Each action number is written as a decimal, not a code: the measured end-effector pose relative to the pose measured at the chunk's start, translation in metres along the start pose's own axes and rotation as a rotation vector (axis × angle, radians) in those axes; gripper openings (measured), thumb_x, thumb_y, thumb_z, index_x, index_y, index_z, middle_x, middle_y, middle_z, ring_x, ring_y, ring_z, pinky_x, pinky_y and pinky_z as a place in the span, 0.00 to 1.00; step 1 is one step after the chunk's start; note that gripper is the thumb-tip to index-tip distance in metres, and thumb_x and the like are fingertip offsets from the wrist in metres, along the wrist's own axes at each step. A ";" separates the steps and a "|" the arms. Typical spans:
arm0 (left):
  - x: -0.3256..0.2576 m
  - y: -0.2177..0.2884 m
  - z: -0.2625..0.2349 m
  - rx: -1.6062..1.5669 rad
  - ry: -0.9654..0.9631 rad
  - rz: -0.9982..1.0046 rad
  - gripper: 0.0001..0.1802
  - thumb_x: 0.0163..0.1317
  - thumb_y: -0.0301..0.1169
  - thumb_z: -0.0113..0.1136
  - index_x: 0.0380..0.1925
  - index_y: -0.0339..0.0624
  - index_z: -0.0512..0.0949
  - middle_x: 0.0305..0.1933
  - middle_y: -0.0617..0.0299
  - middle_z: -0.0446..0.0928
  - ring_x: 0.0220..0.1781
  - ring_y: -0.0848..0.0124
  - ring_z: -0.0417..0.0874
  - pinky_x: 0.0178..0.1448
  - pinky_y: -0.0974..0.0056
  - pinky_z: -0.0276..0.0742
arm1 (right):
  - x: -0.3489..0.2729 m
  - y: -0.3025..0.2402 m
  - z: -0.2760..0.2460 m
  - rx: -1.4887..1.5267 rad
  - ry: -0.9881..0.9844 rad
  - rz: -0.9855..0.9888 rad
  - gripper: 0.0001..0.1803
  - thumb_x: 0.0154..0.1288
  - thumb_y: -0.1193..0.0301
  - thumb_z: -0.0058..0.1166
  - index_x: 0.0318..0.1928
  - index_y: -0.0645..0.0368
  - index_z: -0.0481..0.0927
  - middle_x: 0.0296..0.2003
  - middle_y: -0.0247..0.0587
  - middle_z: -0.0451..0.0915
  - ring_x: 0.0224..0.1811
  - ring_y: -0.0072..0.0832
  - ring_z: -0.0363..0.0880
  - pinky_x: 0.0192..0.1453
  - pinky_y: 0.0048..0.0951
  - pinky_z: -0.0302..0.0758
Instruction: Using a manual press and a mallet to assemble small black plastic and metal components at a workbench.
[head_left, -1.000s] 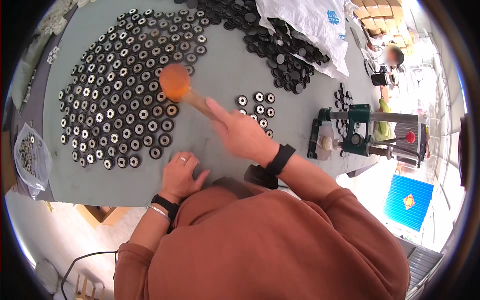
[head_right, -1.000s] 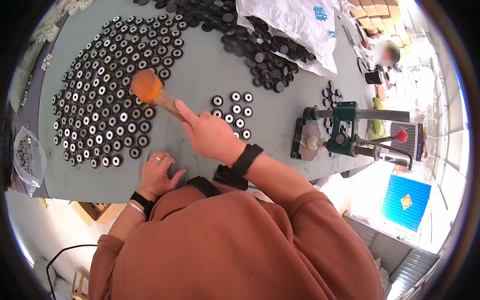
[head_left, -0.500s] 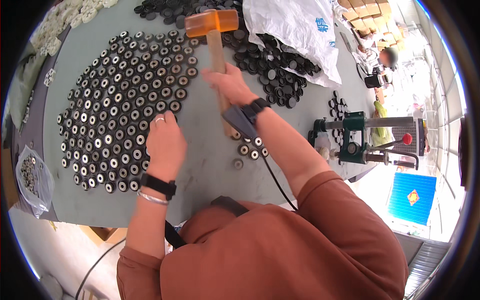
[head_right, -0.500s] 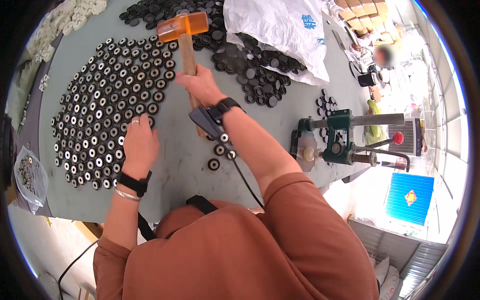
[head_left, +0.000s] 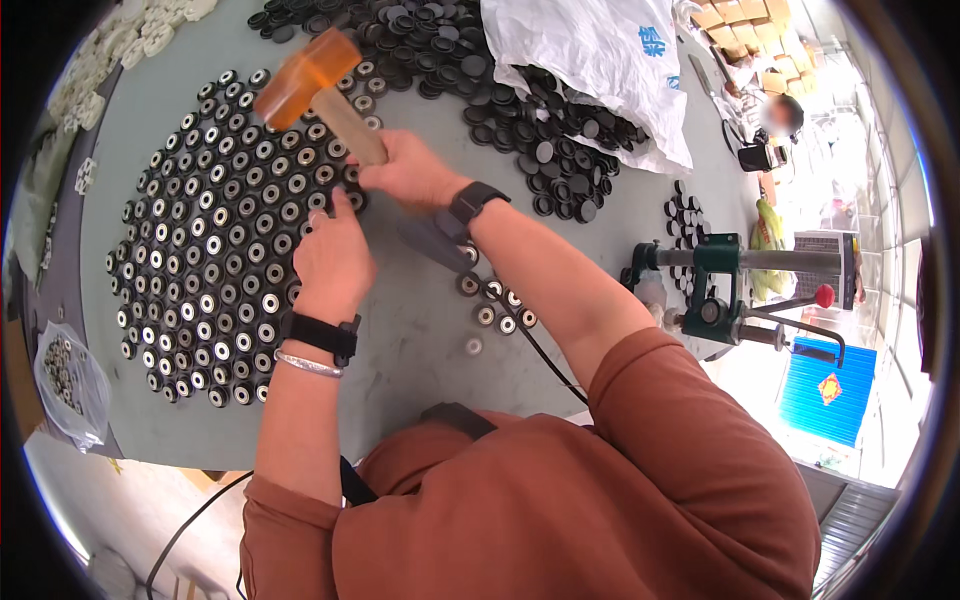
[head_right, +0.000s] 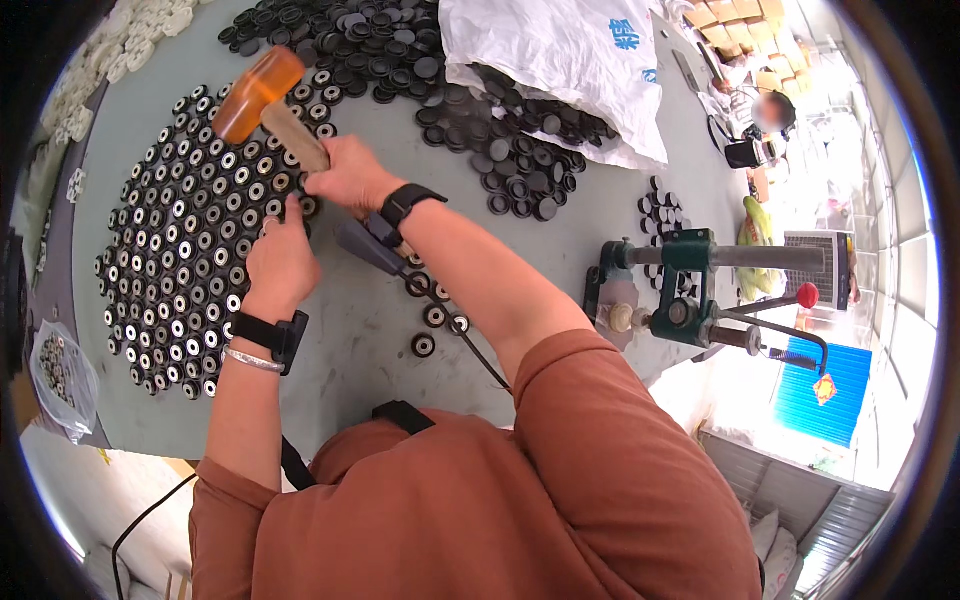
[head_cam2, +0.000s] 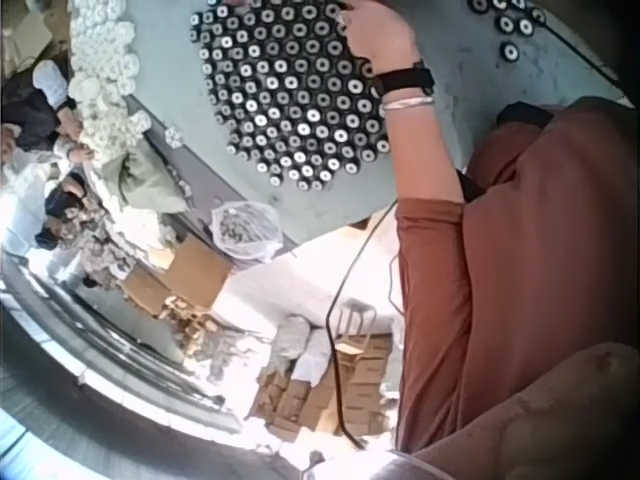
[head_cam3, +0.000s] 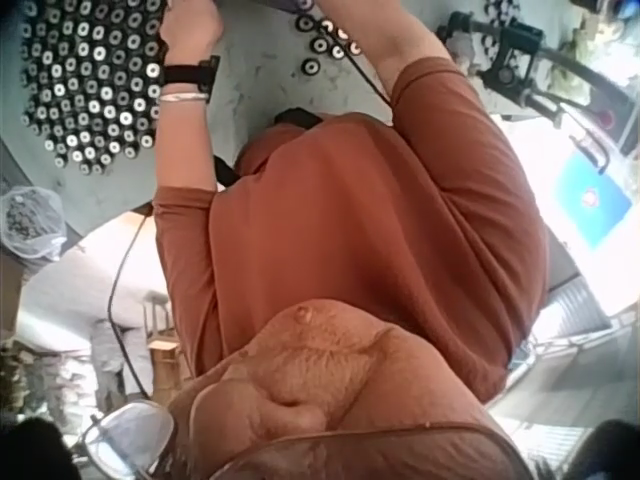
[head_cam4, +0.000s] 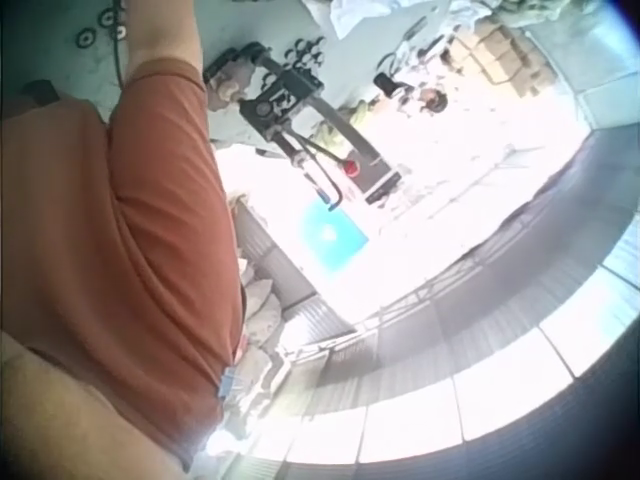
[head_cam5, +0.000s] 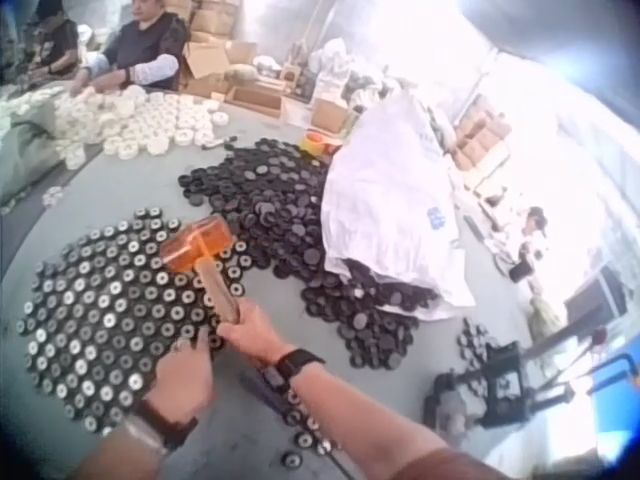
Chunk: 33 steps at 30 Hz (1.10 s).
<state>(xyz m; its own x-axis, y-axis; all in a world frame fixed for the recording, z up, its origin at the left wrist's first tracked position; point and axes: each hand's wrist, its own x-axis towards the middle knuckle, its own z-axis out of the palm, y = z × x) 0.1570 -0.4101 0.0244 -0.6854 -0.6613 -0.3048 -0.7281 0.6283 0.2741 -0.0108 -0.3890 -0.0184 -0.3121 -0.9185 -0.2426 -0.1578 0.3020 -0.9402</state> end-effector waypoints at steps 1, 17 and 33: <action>0.001 0.002 0.000 -0.005 -0.037 0.001 0.38 0.51 0.23 0.58 0.64 0.30 0.58 0.52 0.39 0.71 0.42 0.49 0.83 0.44 0.52 0.79 | -0.006 0.001 -0.001 -0.114 0.001 -0.051 0.21 0.46 0.67 0.60 0.42 0.64 0.79 0.37 0.44 0.81 0.38 0.32 0.79 0.44 0.29 0.74; -0.080 0.057 0.051 -0.556 -0.241 0.386 0.36 0.53 0.29 0.64 0.61 0.33 0.61 0.52 0.40 0.69 0.50 0.44 0.77 0.50 0.51 0.77 | -0.176 -0.011 -0.046 -0.695 0.016 -0.122 0.23 0.49 0.68 0.59 0.47 0.61 0.75 0.48 0.57 0.76 0.50 0.46 0.75 0.52 0.38 0.73; -0.218 -0.151 0.104 -0.297 0.464 0.063 0.06 0.56 0.31 0.64 0.32 0.49 0.76 0.27 0.62 0.75 0.25 0.63 0.79 0.26 0.61 0.74 | -0.214 -0.036 0.059 -0.690 0.023 -0.119 0.27 0.68 0.65 0.49 0.66 0.48 0.64 0.29 0.51 0.75 0.27 0.48 0.76 0.30 0.44 0.73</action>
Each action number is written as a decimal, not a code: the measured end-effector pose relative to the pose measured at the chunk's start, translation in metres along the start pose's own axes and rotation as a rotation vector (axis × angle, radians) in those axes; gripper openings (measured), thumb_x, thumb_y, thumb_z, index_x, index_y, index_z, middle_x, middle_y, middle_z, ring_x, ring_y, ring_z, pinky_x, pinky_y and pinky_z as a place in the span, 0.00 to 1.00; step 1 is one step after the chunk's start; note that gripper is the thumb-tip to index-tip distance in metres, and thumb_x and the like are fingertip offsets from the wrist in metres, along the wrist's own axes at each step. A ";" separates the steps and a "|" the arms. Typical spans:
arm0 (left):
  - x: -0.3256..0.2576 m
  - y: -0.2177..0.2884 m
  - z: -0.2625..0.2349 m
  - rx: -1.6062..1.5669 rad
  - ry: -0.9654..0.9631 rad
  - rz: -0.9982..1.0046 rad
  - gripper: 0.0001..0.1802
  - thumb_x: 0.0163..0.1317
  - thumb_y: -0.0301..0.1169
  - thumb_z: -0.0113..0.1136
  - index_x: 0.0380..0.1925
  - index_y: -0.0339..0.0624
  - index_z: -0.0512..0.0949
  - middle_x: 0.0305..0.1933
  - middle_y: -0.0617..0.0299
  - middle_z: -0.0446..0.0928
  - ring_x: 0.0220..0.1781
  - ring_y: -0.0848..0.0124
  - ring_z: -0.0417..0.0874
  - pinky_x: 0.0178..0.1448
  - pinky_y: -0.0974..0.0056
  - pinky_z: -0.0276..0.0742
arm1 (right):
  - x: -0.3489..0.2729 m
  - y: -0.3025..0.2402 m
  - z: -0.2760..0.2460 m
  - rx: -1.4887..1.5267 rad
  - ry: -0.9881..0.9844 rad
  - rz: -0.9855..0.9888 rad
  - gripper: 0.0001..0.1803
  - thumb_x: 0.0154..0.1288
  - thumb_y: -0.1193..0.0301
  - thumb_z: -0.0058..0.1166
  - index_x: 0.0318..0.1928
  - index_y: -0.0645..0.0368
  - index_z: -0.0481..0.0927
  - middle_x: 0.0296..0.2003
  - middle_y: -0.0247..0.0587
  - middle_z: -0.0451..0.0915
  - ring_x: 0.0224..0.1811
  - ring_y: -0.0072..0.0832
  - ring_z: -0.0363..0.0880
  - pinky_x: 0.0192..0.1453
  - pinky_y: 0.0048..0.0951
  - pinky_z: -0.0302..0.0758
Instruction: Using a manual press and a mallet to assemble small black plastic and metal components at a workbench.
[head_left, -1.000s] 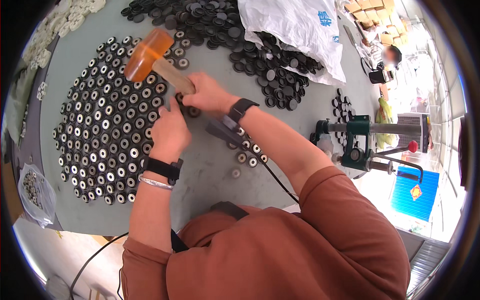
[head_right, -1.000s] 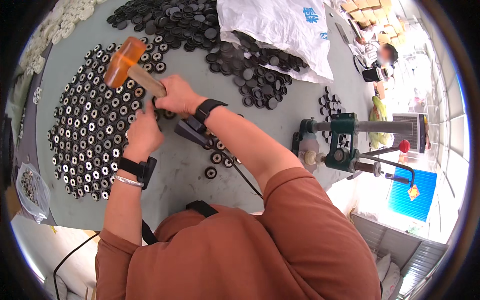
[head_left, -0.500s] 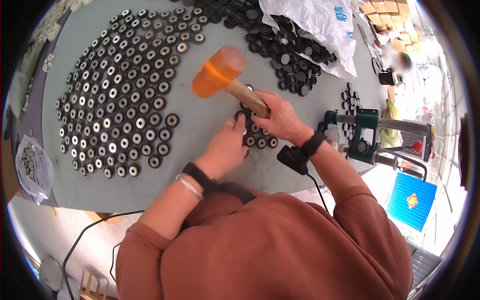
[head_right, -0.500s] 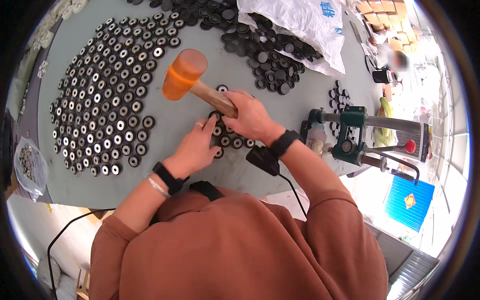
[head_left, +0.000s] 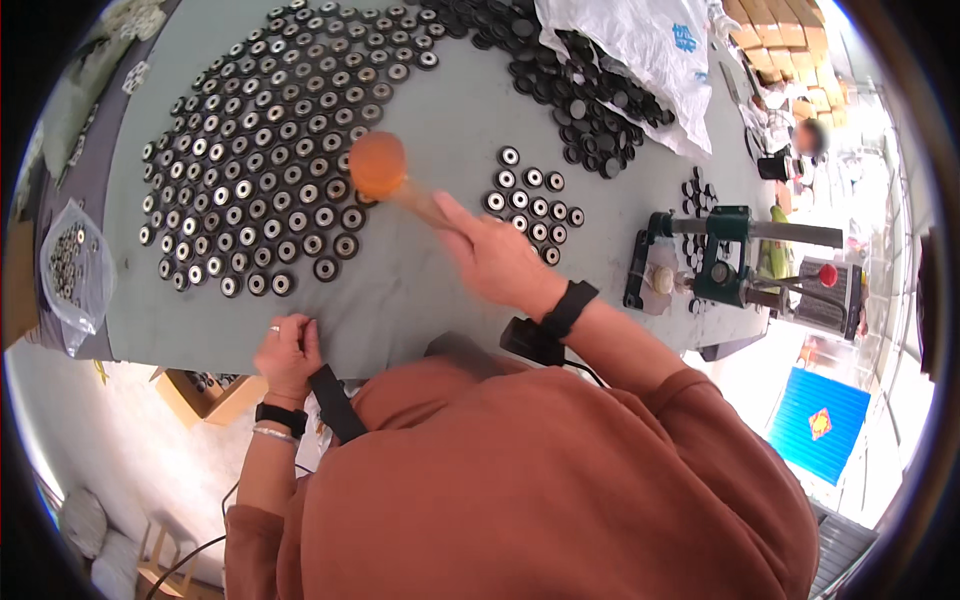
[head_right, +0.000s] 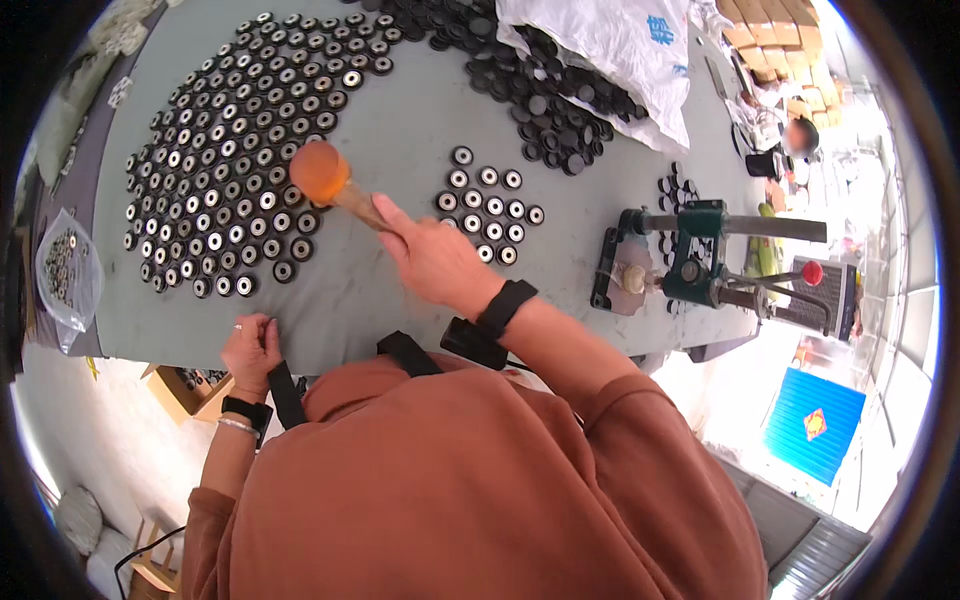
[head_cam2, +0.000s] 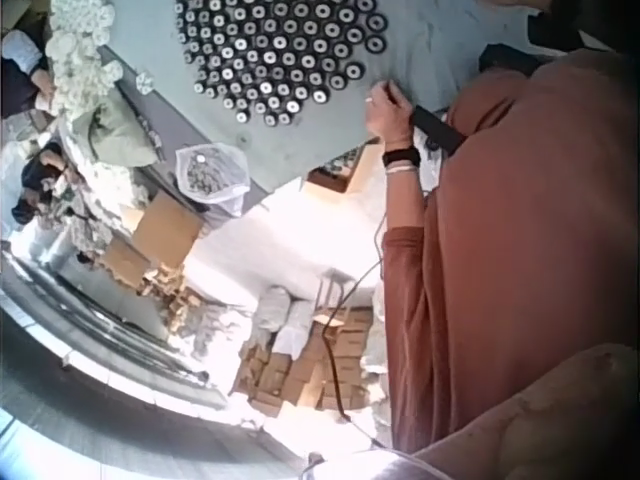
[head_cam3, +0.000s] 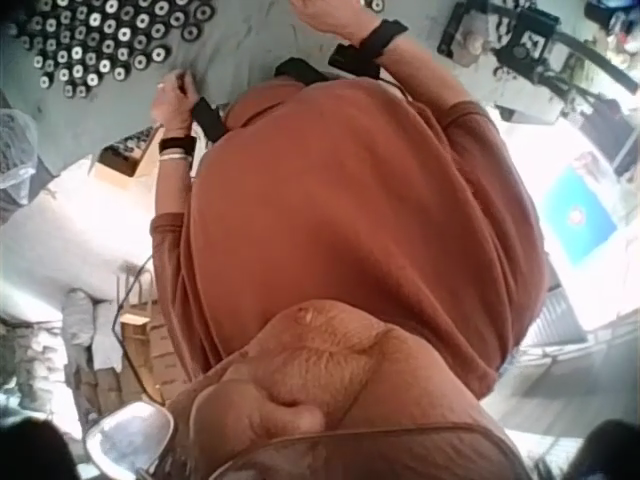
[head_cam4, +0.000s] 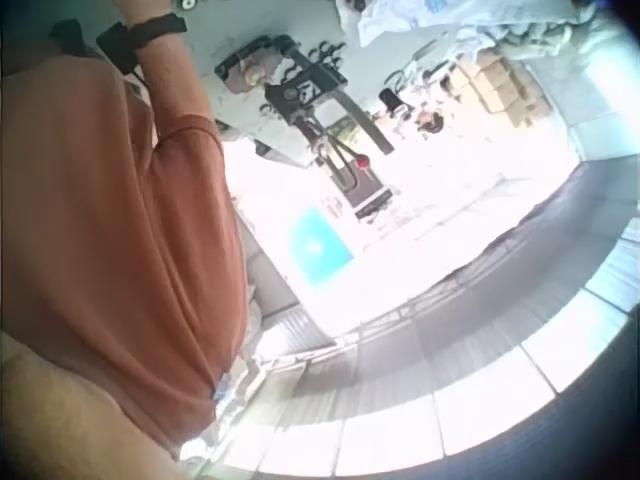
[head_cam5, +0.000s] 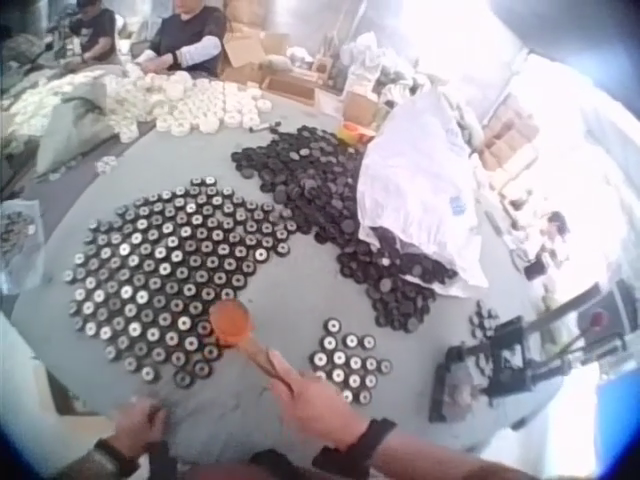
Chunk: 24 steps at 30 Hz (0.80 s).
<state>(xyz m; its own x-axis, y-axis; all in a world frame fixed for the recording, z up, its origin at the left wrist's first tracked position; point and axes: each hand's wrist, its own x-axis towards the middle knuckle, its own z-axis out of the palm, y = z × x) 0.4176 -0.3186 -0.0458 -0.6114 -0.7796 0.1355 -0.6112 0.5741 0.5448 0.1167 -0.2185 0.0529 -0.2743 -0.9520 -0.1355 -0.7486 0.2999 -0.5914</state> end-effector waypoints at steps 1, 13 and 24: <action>-0.001 -0.001 0.002 0.049 0.029 0.002 0.06 0.56 0.32 0.64 0.32 0.50 0.75 0.26 0.63 0.74 0.24 0.64 0.79 0.24 0.62 0.73 | 0.007 0.001 -0.001 0.023 0.020 -0.005 0.26 0.68 0.64 0.49 0.66 0.49 0.65 0.29 0.52 0.75 0.28 0.49 0.76 0.31 0.44 0.73; 0.000 -0.001 -0.003 0.052 -0.095 -0.034 0.06 0.59 0.36 0.58 0.34 0.51 0.73 0.34 0.62 0.75 0.29 0.59 0.80 0.27 0.56 0.75 | -0.015 -0.050 0.031 0.154 0.061 0.040 0.25 0.68 0.67 0.48 0.65 0.51 0.65 0.27 0.55 0.78 0.27 0.53 0.77 0.33 0.45 0.74; 0.005 -0.003 -0.008 -0.056 -0.165 0.024 0.07 0.61 0.36 0.57 0.37 0.50 0.73 0.37 0.61 0.75 0.33 0.57 0.80 0.31 0.54 0.74 | -0.048 -0.067 0.024 0.087 0.089 -0.055 0.27 0.68 0.64 0.50 0.67 0.45 0.63 0.32 0.51 0.78 0.31 0.46 0.78 0.34 0.44 0.74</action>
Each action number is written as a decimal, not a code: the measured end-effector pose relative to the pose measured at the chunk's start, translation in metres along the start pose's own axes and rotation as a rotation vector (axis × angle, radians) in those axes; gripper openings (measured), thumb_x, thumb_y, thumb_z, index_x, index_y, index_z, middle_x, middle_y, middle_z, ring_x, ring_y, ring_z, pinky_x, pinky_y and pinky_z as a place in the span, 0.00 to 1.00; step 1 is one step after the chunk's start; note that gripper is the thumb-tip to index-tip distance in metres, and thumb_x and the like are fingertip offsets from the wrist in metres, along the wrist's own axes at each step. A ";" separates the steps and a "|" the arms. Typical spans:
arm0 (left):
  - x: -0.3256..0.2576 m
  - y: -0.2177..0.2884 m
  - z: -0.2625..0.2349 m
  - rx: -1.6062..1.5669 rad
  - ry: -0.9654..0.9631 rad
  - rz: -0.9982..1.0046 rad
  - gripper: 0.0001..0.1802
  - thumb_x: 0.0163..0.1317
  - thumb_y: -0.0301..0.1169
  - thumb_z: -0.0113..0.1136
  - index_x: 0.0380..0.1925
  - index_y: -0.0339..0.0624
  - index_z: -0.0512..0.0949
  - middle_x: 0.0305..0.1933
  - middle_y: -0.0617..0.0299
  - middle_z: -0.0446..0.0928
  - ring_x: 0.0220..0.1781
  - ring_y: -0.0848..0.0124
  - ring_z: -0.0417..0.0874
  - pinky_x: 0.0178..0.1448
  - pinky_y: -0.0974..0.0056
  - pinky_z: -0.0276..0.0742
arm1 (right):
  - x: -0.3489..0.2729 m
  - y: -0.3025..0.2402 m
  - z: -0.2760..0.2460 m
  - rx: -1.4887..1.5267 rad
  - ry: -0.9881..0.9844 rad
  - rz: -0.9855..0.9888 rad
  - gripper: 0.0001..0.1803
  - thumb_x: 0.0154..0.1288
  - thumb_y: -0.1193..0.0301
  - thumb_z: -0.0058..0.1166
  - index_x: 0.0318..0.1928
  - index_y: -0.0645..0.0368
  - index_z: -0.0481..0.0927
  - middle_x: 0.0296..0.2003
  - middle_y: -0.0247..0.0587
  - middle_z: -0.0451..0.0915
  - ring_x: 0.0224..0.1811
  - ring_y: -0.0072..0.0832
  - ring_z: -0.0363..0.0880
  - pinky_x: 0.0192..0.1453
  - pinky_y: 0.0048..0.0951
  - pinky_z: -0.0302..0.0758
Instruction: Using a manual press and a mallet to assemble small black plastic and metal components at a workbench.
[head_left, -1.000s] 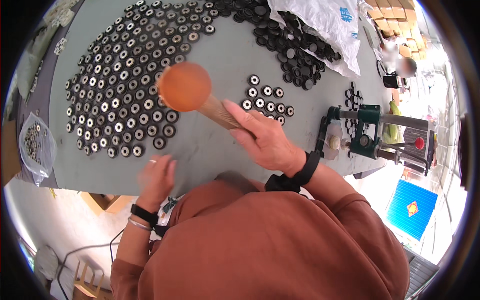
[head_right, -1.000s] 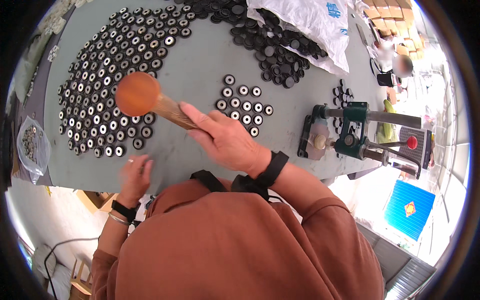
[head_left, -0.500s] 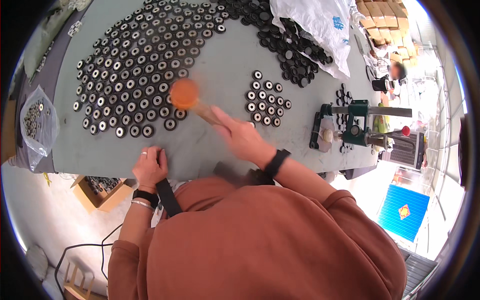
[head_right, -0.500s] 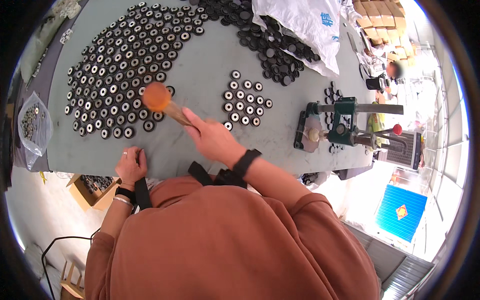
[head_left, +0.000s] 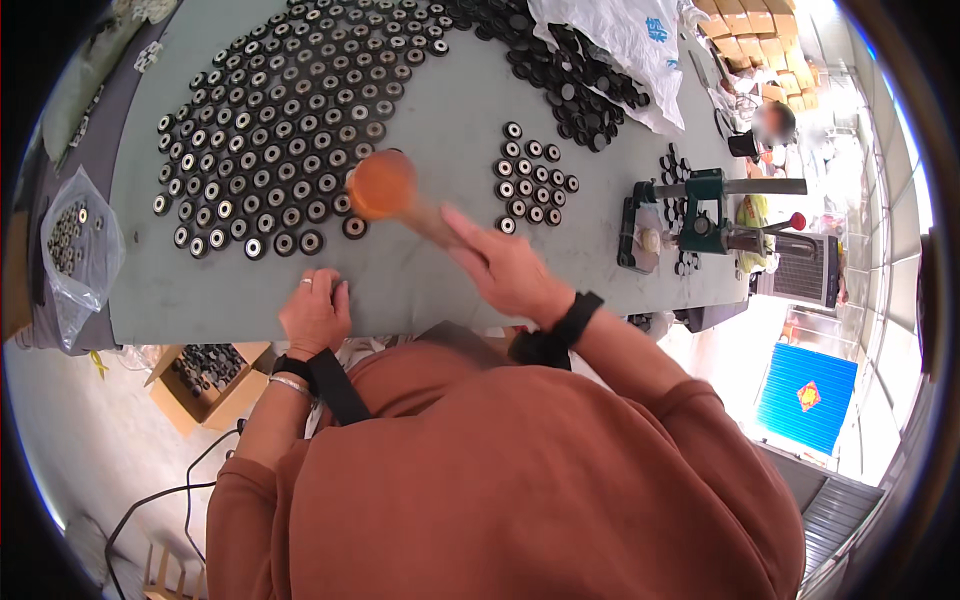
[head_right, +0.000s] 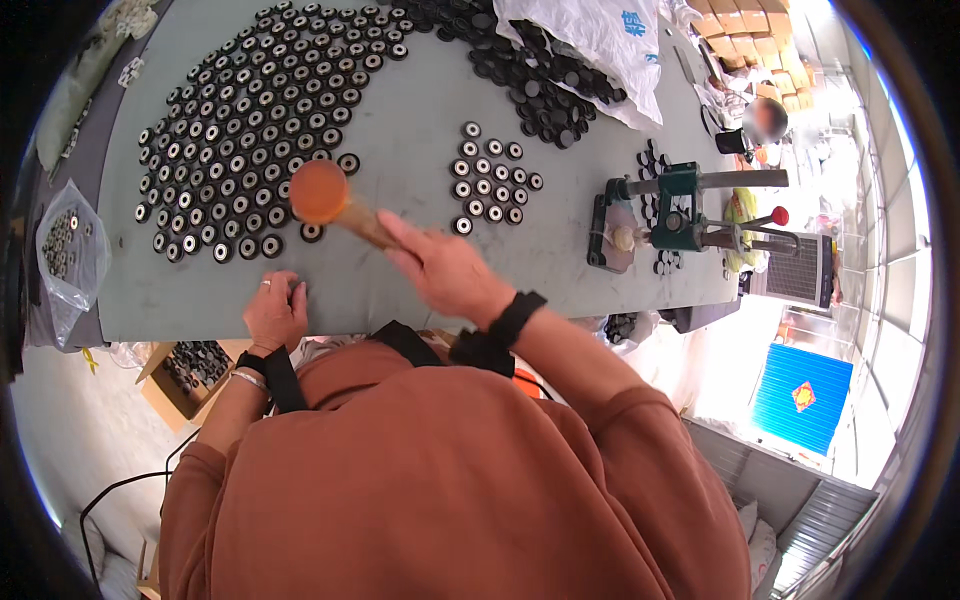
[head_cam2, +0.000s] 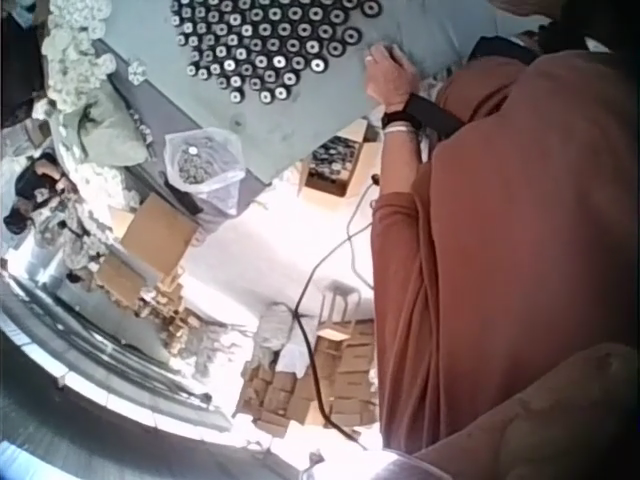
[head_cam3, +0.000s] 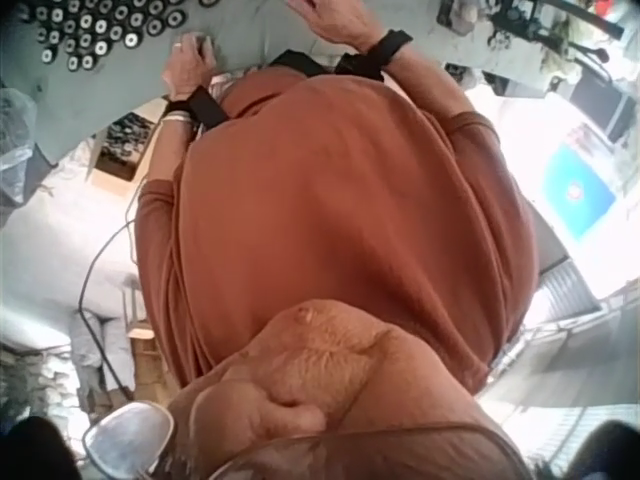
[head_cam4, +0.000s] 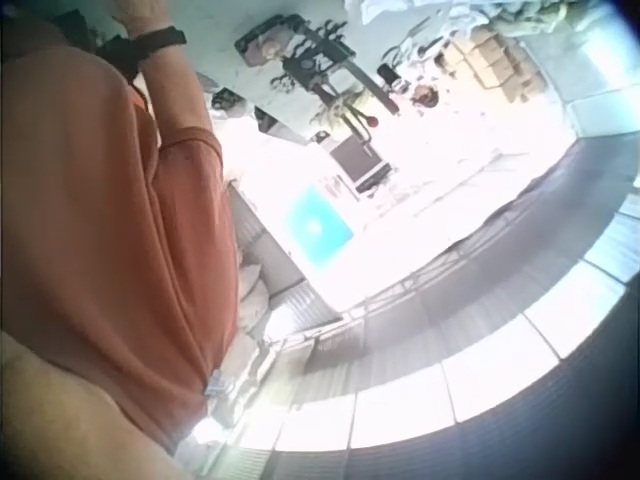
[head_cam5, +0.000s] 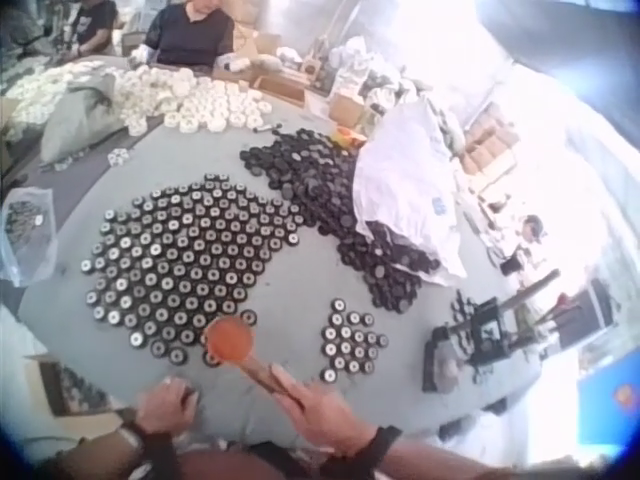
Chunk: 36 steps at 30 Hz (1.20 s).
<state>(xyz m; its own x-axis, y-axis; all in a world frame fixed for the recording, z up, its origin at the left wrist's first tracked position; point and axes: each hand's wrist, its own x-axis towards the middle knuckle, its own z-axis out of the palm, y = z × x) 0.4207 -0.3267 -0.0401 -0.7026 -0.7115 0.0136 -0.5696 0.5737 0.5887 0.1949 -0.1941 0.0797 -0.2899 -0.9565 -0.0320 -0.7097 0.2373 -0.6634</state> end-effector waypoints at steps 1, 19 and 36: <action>0.000 0.000 -0.001 -0.023 -0.003 -0.005 0.07 0.60 0.35 0.57 0.38 0.50 0.73 0.37 0.61 0.75 0.33 0.57 0.80 0.32 0.54 0.74 | -0.003 -0.004 0.003 -0.001 -0.003 0.002 0.27 0.68 0.64 0.50 0.67 0.45 0.63 0.32 0.51 0.78 0.31 0.46 0.78 0.34 0.44 0.74; 0.057 0.061 0.012 -0.197 0.016 -0.116 0.34 0.52 0.25 0.63 0.60 0.33 0.63 0.52 0.47 0.66 0.40 0.57 0.78 0.42 0.59 0.77 | 0.129 0.047 0.032 0.549 0.045 0.399 0.25 0.53 0.61 0.65 0.46 0.65 0.77 0.34 0.38 0.79 0.37 0.23 0.75 0.42 0.27 0.72; 0.106 0.141 0.098 -0.944 -0.211 -0.162 0.39 0.50 0.23 0.68 0.60 0.34 0.57 0.51 0.54 0.70 0.49 0.67 0.79 0.51 0.62 0.80 | 0.088 0.095 0.015 -0.095 0.146 0.434 0.20 0.49 0.60 0.62 0.37 0.62 0.76 0.29 0.55 0.80 0.35 0.52 0.79 0.39 0.44 0.75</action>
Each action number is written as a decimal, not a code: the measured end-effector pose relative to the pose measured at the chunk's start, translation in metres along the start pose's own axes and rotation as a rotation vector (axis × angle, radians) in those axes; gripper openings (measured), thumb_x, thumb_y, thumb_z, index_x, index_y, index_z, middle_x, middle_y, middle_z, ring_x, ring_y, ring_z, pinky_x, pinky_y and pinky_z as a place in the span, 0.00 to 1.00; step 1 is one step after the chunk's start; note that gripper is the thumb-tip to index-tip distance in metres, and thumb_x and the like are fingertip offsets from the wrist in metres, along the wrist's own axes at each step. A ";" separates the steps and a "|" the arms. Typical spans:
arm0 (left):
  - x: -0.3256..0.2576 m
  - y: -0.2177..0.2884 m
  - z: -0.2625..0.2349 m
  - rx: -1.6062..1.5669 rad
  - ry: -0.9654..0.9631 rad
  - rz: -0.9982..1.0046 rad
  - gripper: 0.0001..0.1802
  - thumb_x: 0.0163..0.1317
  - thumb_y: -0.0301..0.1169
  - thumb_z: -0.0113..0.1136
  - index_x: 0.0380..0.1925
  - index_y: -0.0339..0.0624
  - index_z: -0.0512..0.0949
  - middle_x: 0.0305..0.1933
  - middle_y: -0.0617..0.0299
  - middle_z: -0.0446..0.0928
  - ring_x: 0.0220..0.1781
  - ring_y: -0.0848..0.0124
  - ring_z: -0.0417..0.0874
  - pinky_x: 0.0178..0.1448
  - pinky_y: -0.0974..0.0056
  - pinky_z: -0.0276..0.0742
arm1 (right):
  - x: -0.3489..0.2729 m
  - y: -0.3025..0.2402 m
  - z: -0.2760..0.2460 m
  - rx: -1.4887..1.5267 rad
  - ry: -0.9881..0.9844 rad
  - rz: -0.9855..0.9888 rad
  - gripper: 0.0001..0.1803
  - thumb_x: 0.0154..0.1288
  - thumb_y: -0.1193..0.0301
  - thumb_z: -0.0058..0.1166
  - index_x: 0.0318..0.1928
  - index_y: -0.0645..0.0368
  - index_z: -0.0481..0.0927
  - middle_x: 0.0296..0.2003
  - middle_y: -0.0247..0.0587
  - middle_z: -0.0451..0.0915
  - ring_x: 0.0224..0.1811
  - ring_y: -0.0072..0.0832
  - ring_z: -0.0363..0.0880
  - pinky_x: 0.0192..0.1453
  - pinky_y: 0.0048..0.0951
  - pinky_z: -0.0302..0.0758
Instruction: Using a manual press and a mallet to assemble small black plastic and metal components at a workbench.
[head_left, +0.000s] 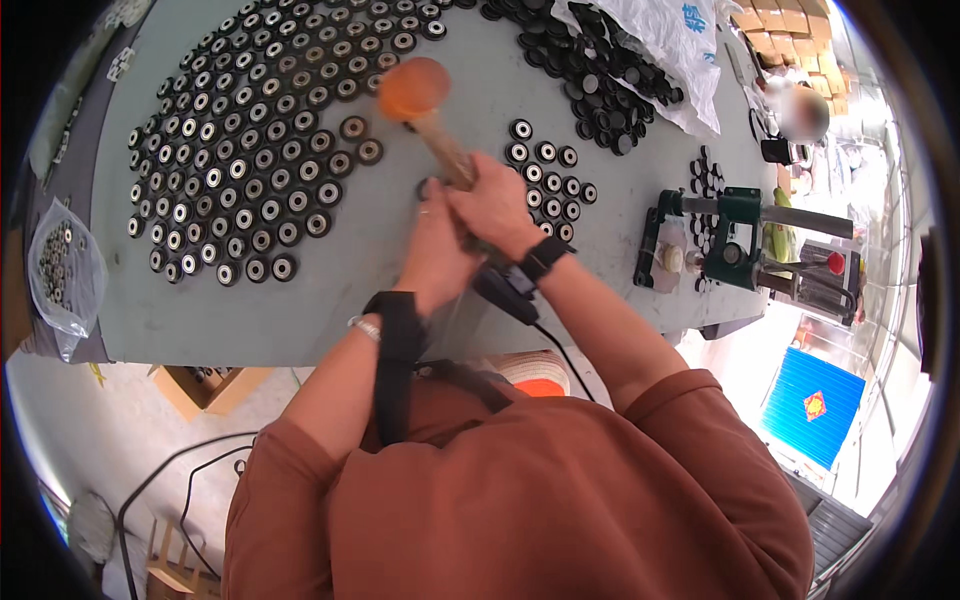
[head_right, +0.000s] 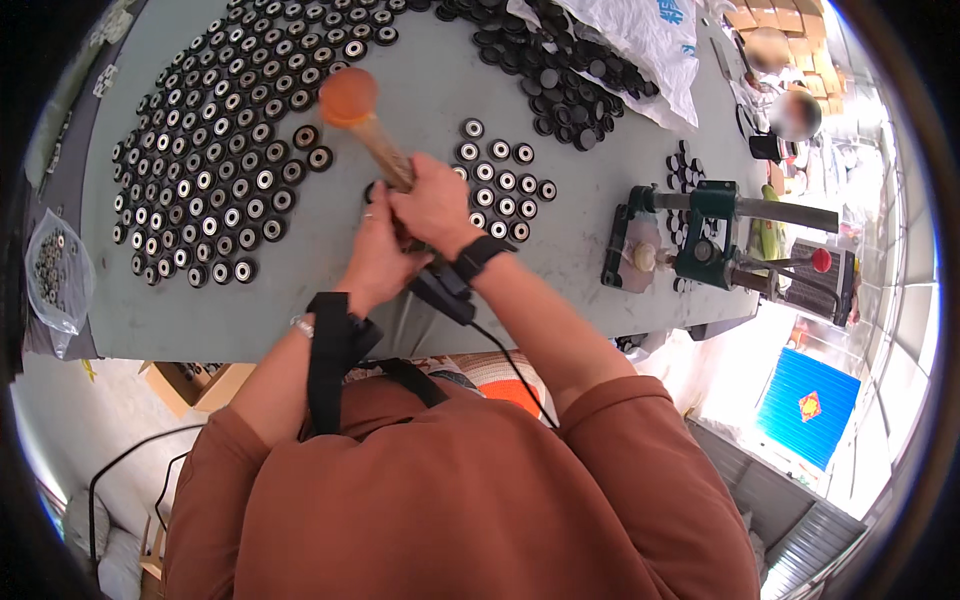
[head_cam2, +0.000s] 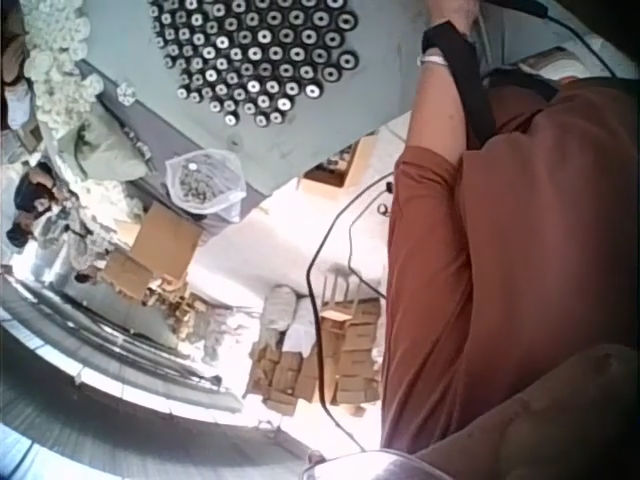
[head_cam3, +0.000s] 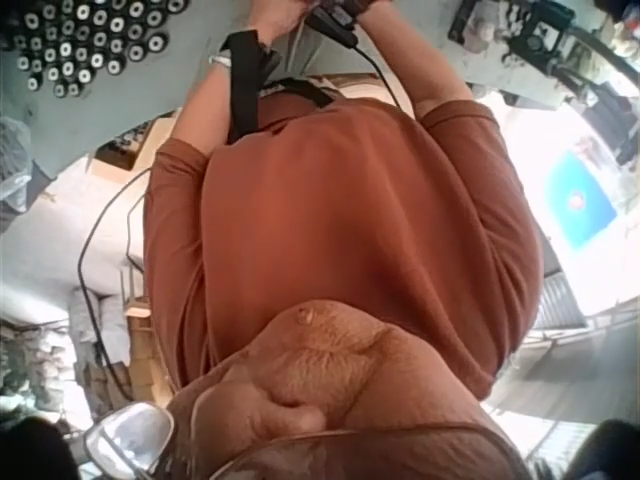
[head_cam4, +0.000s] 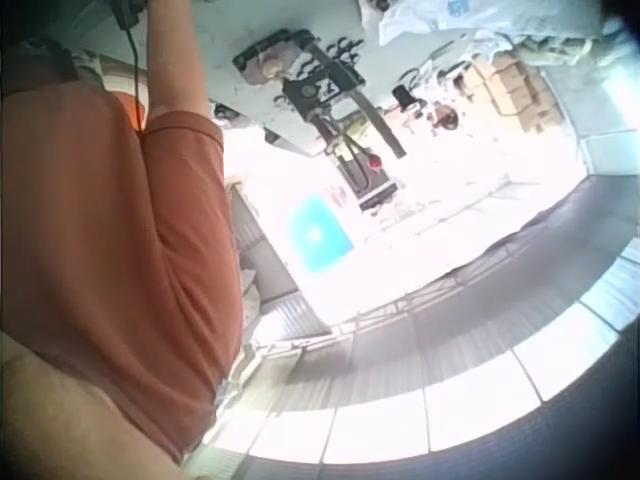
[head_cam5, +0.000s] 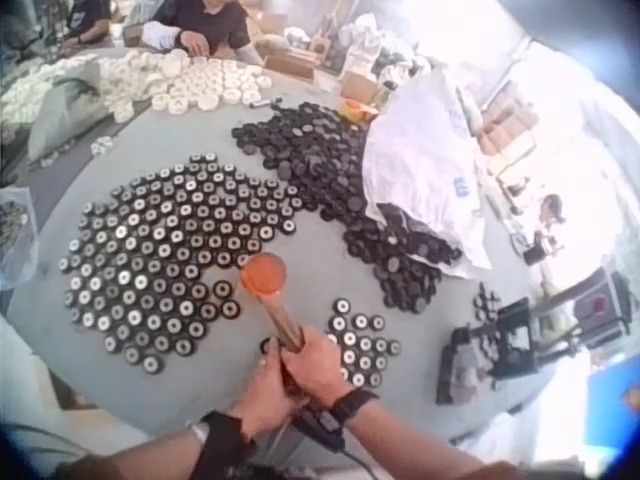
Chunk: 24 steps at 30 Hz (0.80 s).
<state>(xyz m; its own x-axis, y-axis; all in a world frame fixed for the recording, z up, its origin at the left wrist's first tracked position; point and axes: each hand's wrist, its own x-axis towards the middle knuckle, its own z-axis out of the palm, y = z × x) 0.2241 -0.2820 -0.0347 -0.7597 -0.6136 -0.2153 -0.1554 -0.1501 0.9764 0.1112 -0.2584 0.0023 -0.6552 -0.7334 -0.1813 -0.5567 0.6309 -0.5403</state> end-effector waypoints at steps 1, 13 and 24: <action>0.000 0.009 0.008 -0.038 -0.031 0.017 0.40 0.49 0.22 0.69 0.60 0.35 0.57 0.50 0.55 0.71 0.49 0.67 0.79 0.53 0.63 0.80 | -0.002 0.011 -0.009 -0.012 -0.004 0.019 0.20 0.49 0.60 0.62 0.37 0.61 0.76 0.29 0.55 0.79 0.35 0.53 0.79 0.39 0.44 0.75; -0.010 0.026 -0.013 0.605 0.023 0.253 0.40 0.52 0.26 0.64 0.63 0.26 0.57 0.65 0.37 0.59 0.66 0.44 0.63 0.70 0.53 0.58 | -0.042 -0.002 -0.077 0.170 0.069 0.098 0.25 0.51 0.58 0.68 0.38 0.66 0.74 0.28 0.47 0.80 0.27 0.33 0.79 0.36 0.33 0.76; -0.045 0.026 -0.049 0.508 -0.325 0.249 0.25 0.55 0.26 0.61 0.55 0.34 0.70 0.57 0.45 0.70 0.58 0.49 0.72 0.62 0.56 0.69 | -0.038 -0.009 -0.044 0.149 0.152 -0.205 0.31 0.65 0.65 0.52 0.66 0.60 0.62 0.38 0.59 0.80 0.38 0.45 0.81 0.42 0.37 0.76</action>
<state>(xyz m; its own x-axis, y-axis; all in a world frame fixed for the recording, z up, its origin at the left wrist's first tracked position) 0.2851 -0.2962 -0.0004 -0.9513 -0.3054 -0.0421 -0.1683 0.4002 0.9008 0.1184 -0.2247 0.0504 -0.6122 -0.7882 0.0630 -0.6114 0.4213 -0.6699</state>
